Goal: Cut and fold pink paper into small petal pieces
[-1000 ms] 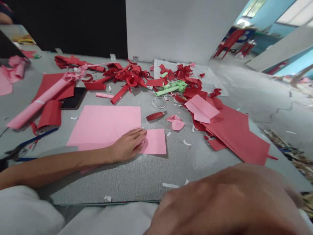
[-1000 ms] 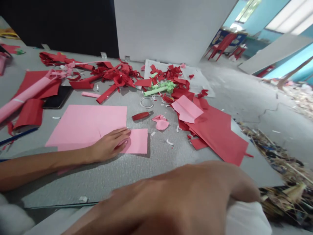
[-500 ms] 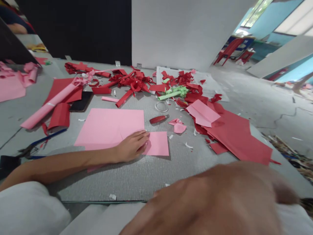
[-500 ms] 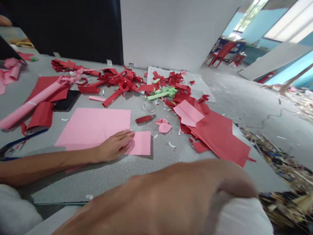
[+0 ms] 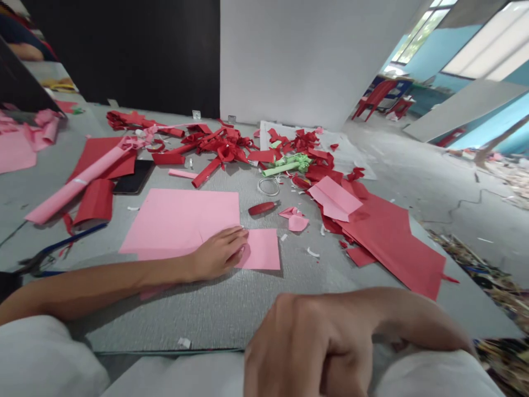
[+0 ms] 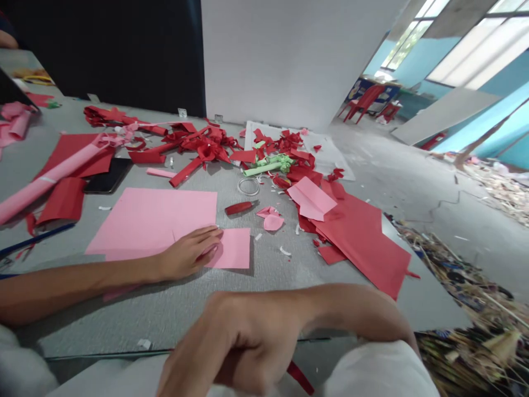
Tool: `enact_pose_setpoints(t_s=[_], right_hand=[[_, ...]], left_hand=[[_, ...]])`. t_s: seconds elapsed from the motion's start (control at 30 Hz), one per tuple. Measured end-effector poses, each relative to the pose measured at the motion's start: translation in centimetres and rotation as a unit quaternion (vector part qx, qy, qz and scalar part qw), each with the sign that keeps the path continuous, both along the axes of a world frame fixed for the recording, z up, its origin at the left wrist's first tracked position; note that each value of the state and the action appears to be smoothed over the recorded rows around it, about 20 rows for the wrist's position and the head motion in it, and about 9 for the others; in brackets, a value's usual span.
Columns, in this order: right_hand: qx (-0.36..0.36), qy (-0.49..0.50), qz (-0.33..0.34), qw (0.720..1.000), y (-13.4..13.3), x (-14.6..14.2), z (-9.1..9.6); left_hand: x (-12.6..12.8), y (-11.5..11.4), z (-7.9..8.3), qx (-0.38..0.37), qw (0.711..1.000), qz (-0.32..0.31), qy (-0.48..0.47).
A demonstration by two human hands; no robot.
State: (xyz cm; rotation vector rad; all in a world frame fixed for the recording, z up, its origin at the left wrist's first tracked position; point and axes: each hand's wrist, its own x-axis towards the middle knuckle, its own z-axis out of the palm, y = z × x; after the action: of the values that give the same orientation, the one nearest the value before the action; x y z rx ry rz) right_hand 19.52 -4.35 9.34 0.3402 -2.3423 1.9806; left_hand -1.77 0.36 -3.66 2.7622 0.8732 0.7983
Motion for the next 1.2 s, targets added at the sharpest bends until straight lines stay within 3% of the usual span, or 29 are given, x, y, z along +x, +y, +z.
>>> enact_pose_setpoints(t_s=[0.07, 0.13, 0.17, 0.23, 0.3, 0.4, 0.5, 0.63, 1.2], right_hand=[[0.040, 0.050, -0.062, 0.996, 0.4, 1.9, 0.4], [0.135, 0.085, -0.148, 0.976, 1.2, 3.4, -0.2], [0.200, 0.086, -0.215, 0.952, 1.8, 4.0, -1.0], [0.358, 0.072, -0.330, 0.870, 3.6, 4.8, -3.0], [0.465, 0.058, -0.382, 0.797, 5.4, 5.3, -5.2], [0.520, 0.032, -0.410, 0.748, 7.3, 5.6, -8.0], [0.529, 0.021, -0.409, 0.743, 7.7, 5.6, -9.6], [0.519, 0.006, -0.400, 0.755, 7.2, 5.6, -10.4], [0.524, -0.023, -0.390, 0.757, 7.4, 5.7, -10.5]], left_hand=[[0.0, 0.0, 0.0, -0.008, 1.000, 0.002, 0.001], [0.0, 0.0, 0.0, -0.017, 1.000, 0.005, 0.004], [0.0, 0.0, 0.0, -0.020, 1.000, 0.006, 0.004], [0.1, 0.0, 0.0, -0.019, 1.000, 0.007, 0.000], [0.2, 0.0, 0.1, -0.014, 1.000, 0.011, -0.009], [0.2, 0.0, 0.3, -0.019, 1.000, 0.019, -0.011], [0.1, -0.1, 0.6, -0.040, 0.999, 0.020, -0.003], [-0.1, -0.3, 0.8, -0.052, 0.998, 0.024, -0.009], [-0.3, -0.2, 0.8, -0.047, 0.998, 0.028, 0.028]])
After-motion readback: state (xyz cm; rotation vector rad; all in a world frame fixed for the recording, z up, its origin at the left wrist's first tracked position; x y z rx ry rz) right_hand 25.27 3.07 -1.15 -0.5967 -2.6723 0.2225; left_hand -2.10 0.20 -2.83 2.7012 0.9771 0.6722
